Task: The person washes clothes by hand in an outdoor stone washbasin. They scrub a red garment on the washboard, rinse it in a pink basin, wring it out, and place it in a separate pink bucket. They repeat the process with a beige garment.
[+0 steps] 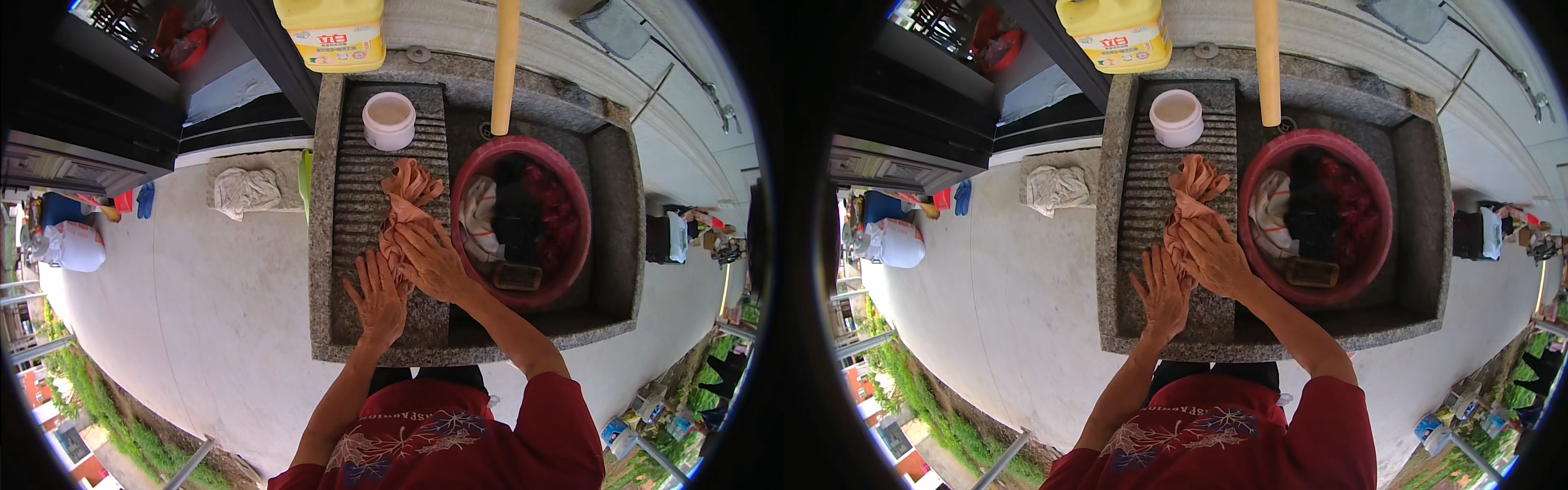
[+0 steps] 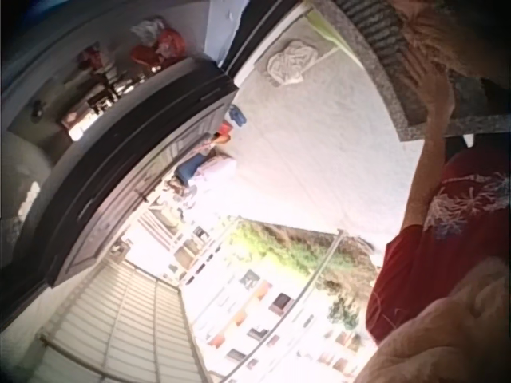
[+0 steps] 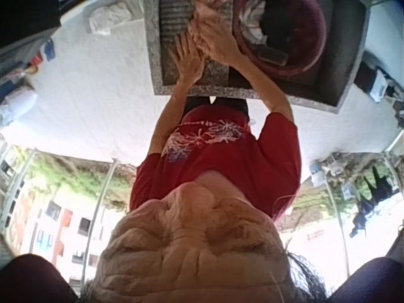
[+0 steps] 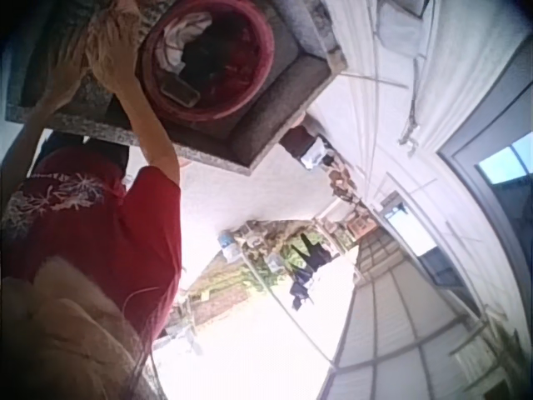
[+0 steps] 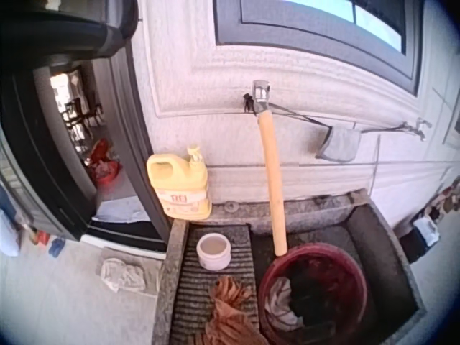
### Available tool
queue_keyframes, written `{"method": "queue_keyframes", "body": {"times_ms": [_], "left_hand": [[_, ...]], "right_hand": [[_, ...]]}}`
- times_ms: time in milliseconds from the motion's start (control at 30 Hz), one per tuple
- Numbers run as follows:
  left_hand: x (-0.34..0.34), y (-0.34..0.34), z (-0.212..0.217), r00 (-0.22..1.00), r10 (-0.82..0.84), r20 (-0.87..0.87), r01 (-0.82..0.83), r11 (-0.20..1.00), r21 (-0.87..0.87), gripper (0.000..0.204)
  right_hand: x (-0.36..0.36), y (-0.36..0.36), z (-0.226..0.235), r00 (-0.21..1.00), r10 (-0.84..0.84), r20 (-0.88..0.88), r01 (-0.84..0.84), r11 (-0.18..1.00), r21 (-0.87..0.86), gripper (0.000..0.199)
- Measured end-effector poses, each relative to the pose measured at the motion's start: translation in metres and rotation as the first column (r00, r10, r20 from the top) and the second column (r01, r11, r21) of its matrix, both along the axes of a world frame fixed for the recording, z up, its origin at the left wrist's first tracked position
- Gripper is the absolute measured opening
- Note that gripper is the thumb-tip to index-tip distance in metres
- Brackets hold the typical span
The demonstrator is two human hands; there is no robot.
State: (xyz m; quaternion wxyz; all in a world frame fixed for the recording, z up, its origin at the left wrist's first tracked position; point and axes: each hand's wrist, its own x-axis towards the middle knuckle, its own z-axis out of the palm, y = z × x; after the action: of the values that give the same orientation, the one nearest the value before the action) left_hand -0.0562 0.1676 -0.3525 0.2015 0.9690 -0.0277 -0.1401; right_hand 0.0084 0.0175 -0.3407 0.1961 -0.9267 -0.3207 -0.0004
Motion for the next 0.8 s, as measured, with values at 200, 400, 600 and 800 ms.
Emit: {"method": "queue_keyframes", "body": {"times_ms": [200, 400, 600, 800], "left_hand": [[-0.001, 0.004, 0.008, 0.999, -0.033, 0.013, 0.032, 0.999, 0.012, 0.069], [-0.002, -0.003, -0.006, 0.999, 0.015, 0.041, -0.017, 0.999, 0.049, 0.069], [-0.001, 0.001, -0.002, 0.961, 0.178, 0.209, -0.144, 0.975, -0.167, 0.076], [0.004, -0.005, 0.002, 0.953, 0.179, 0.246, -0.164, 0.983, -0.081, 0.076]], "right_hand": [[-0.034, -0.001, 0.037, 0.963, 0.256, -0.086, -0.243, 0.960, 0.136, 0.053], [0.040, 0.002, -0.002, 0.990, -0.060, 0.124, 0.058, 0.998, 0.020, 0.051], [-0.001, 0.006, 0.022, 0.997, 0.035, -0.065, -0.042, 0.994, -0.104, 0.051], [0.103, 0.008, 0.053, 0.967, -0.153, 0.203, 0.120, 0.979, 0.165, 0.048]]}}
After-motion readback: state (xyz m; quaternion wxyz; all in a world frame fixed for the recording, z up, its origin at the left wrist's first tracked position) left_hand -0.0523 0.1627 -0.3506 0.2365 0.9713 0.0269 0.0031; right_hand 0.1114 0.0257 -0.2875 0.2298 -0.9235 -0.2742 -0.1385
